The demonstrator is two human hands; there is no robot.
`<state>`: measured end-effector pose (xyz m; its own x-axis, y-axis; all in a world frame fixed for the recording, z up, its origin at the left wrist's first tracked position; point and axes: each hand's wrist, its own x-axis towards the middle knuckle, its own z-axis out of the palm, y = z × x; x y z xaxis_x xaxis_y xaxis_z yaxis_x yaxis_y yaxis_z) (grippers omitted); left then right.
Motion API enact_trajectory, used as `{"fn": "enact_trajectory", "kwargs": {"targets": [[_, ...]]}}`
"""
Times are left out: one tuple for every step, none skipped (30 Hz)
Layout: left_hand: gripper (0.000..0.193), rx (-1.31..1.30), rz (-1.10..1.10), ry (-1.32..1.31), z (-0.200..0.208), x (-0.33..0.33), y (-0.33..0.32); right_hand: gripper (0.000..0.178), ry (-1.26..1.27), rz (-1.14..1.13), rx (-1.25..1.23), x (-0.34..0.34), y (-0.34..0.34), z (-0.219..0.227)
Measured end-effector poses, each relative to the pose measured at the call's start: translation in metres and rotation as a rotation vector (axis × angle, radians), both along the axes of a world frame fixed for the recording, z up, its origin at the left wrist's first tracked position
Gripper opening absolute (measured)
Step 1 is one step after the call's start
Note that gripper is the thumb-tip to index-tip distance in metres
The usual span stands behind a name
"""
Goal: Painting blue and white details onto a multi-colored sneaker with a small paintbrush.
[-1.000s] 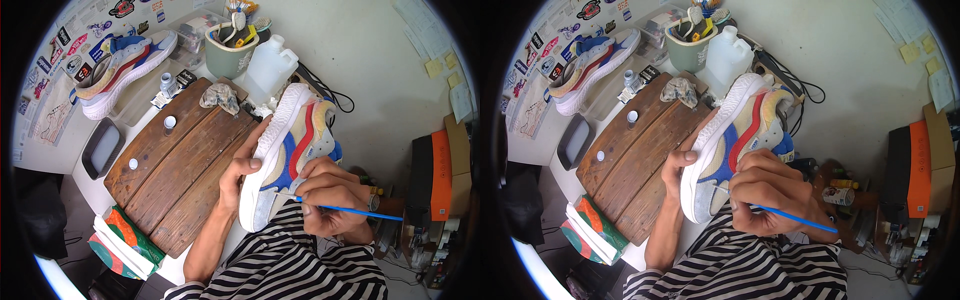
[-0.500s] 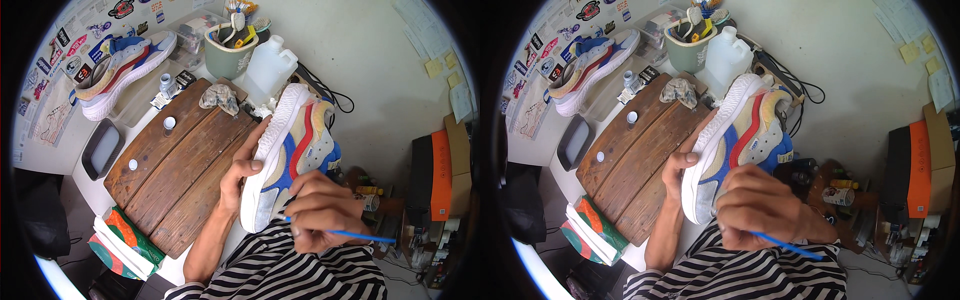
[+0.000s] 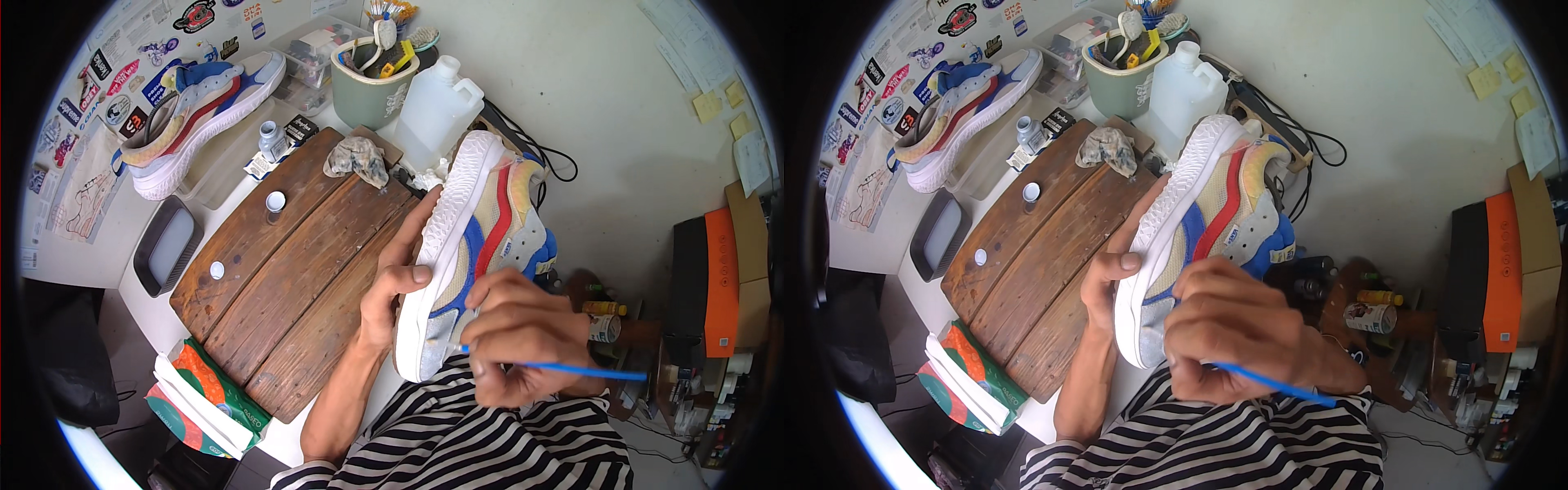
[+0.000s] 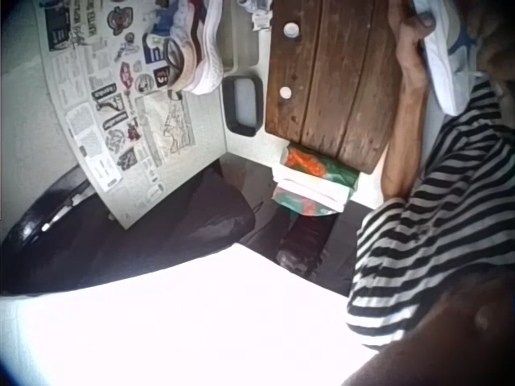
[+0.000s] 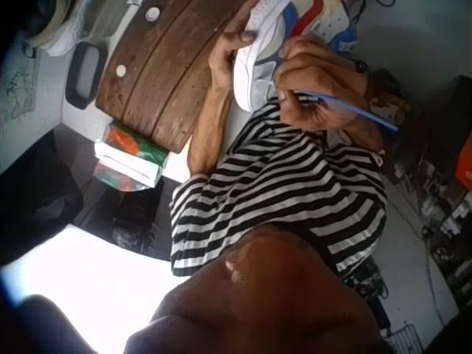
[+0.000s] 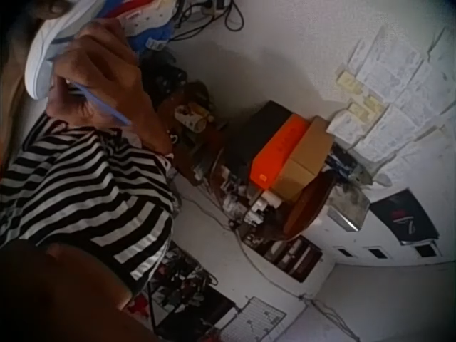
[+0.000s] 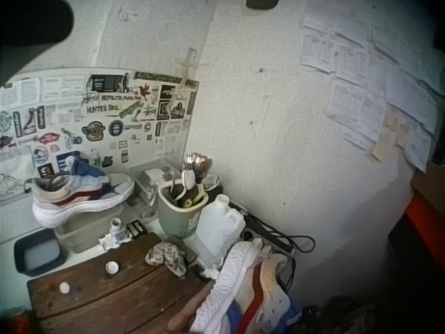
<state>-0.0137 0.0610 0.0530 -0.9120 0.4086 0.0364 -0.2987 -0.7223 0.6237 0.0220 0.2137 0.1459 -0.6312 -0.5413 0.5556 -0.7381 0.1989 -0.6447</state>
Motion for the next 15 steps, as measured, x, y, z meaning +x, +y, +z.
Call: {"fn": "enact_trajectory", "kwargs": {"targets": [[0.110,-0.004,-0.003,-0.012,0.000,0.000,0.000,0.015,0.008,-0.002,-0.005,-0.003,0.000,-0.001],[0.110,-0.003,-0.002,-0.010,0.001,0.000,-0.001,0.015,0.032,-0.060,-0.031,-0.005,0.001,-0.001],[0.110,-0.008,-0.005,-0.007,0.001,0.000,-0.001,0.015,0.054,-0.128,-0.068,-0.008,0.001,-0.001],[0.111,-0.014,-0.009,-0.006,0.002,0.000,-0.001,0.014,0.072,-0.121,-0.063,-0.008,0.002,0.000],[0.111,-0.014,-0.008,-0.005,0.002,0.000,-0.001,0.014,0.073,-0.119,-0.063,-0.007,0.001,0.000],[0.111,0.001,0.003,-0.011,0.003,0.000,0.000,0.014,0.042,-0.067,-0.066,-0.005,0.000,0.001],[0.111,0.009,0.009,-0.010,0.003,0.000,0.000,0.013,0.011,-0.015,-0.069,-0.003,0.000,0.001],[0.111,0.016,0.009,-0.016,0.003,0.000,0.001,0.013,0.039,-0.015,-0.024,-0.003,-0.001,0.001],[0.111,0.030,0.019,-0.010,0.004,0.000,0.001,0.013,0.046,-0.024,-0.034,-0.004,0.001,0.002],[0.111,0.045,0.030,-0.004,0.004,0.000,0.001,0.013,0.053,-0.058,-0.050,-0.007,0.004,0.003],[0.111,0.045,0.032,-0.001,0.004,0.000,0.001,0.014,0.049,-0.100,-0.063,-0.010,0.007,0.004],[0.112,0.047,0.032,-0.009,0.004,0.000,0.000,0.017,0.053,-0.075,-0.132,-0.013,0.010,0.005],[0.112,0.046,0.034,-0.011,0.004,0.000,-0.001,0.017,0.066,-0.057,-0.121,-0.015,0.011,0.007],[0.112,0.047,0.041,-0.013,0.004,0.000,-0.002,0.019,0.023,-0.038,-0.227,-0.017,0.011,0.010],[0.112,0.036,-0.001,-0.017,0.003,0.000,-0.003,0.021,-0.018,-0.018,-0.333,-0.020,0.010,0.013]]}}
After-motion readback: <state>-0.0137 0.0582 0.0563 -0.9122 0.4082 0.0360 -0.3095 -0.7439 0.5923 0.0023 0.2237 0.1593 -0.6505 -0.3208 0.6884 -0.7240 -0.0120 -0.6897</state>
